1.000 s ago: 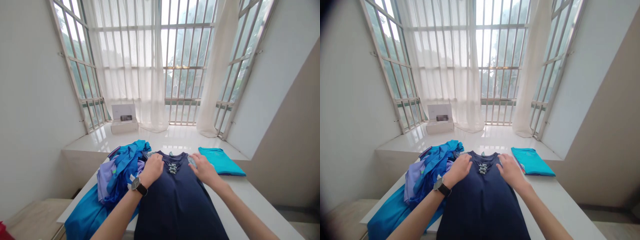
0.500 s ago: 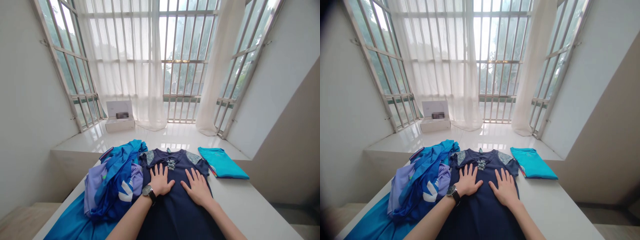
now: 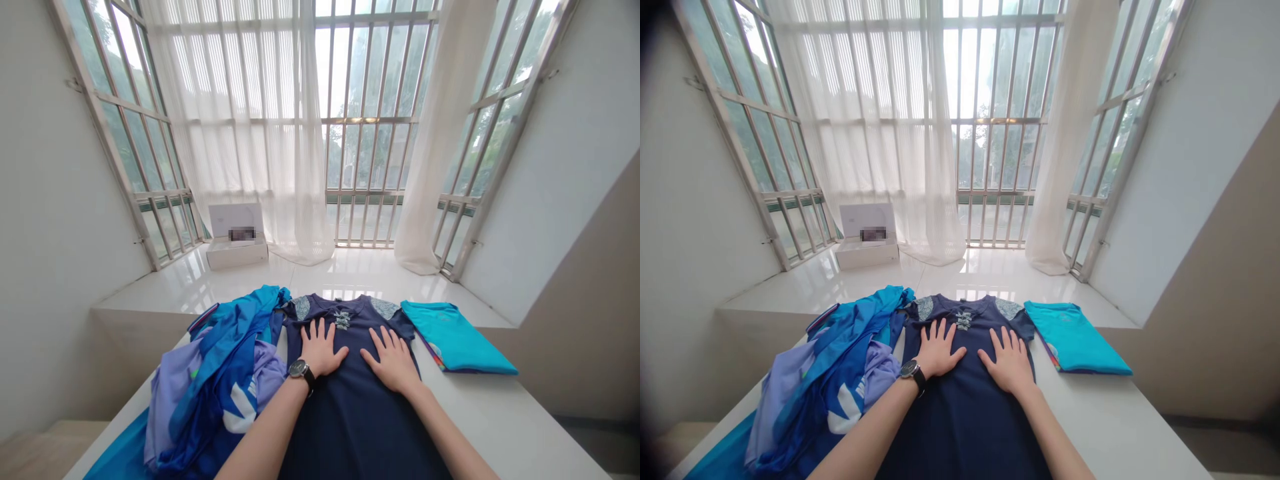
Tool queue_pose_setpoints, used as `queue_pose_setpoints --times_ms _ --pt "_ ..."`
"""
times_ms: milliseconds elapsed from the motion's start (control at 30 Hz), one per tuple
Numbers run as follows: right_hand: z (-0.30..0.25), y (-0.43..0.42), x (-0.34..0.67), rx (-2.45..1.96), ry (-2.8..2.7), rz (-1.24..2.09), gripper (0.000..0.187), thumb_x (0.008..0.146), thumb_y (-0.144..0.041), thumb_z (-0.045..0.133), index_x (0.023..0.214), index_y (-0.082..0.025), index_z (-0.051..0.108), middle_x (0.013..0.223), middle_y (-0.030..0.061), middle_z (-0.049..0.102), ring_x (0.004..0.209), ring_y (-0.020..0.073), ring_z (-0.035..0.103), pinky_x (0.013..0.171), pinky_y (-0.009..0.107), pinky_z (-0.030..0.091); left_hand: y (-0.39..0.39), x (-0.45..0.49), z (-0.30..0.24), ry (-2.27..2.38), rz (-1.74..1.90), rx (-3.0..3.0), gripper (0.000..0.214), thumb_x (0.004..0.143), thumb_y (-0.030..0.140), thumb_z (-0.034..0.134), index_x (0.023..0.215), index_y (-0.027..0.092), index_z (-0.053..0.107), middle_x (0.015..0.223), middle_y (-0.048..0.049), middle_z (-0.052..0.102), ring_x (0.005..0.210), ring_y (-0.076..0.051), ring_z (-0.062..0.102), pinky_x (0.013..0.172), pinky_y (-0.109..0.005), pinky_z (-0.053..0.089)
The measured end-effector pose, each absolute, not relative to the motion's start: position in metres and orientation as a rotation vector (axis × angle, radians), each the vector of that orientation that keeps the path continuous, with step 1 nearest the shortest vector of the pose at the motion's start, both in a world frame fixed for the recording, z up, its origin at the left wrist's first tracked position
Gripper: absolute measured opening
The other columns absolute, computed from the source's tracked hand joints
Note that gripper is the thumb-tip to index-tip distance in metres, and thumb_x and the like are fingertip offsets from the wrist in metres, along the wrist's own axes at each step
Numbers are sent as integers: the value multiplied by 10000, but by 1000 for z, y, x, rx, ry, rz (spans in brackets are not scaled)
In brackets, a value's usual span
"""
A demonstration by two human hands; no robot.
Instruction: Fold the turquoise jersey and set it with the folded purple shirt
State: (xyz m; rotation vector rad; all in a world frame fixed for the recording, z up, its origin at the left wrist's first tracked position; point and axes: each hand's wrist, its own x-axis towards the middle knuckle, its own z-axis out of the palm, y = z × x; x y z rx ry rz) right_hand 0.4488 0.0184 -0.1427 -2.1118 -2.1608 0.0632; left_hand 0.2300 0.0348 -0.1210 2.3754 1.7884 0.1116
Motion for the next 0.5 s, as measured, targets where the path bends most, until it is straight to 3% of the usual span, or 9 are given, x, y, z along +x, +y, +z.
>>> queue_pose_setpoints --times_ms 133,233,300,400,500 --pt "-144 18 451 -2053 -2143 75 768 917 -678 356 1529 -215 383 1615 135 322 1494 348 244 1199 514 188 26 230 -126 1842 269 2426 789 936 682 208 1563 213 299 1639 -120 238 1502 -381 147 1191 -593 84" --pt "-137 13 451 -1891 -2134 14 652 950 -533 370 1426 -114 521 1534 182 440 1438 330 365 1183 479 272 19 230 -119 1869 316 2397 732 959 618 246 1541 188 357 1615 -123 303 1500 -353 180 1207 -551 109" --pt "-128 4 450 -1784 -2160 -25 553 958 -431 355 1324 -102 607 1480 176 504 1407 298 413 1189 436 285 9 230 -109 1909 302 2353 733 967 590 272 1531 131 368 1602 -167 313 1500 -363 185 1208 -557 118" --pt "-118 -30 455 -1674 -2110 4 465 930 -431 392 1169 -167 692 1408 141 576 1383 302 446 1182 450 325 -29 222 -89 1839 316 2373 736 933 544 426 1490 63 420 1599 -225 282 1497 -397 178 1206 -574 137" --pt "-122 -97 473 -1588 -1841 209 426 898 -547 434 1110 -285 695 1316 100 643 1267 321 569 1104 506 453 -93 195 -80 1574 576 2365 571 921 434 490 1433 184 513 1572 -142 378 1458 -325 320 1194 -477 281"
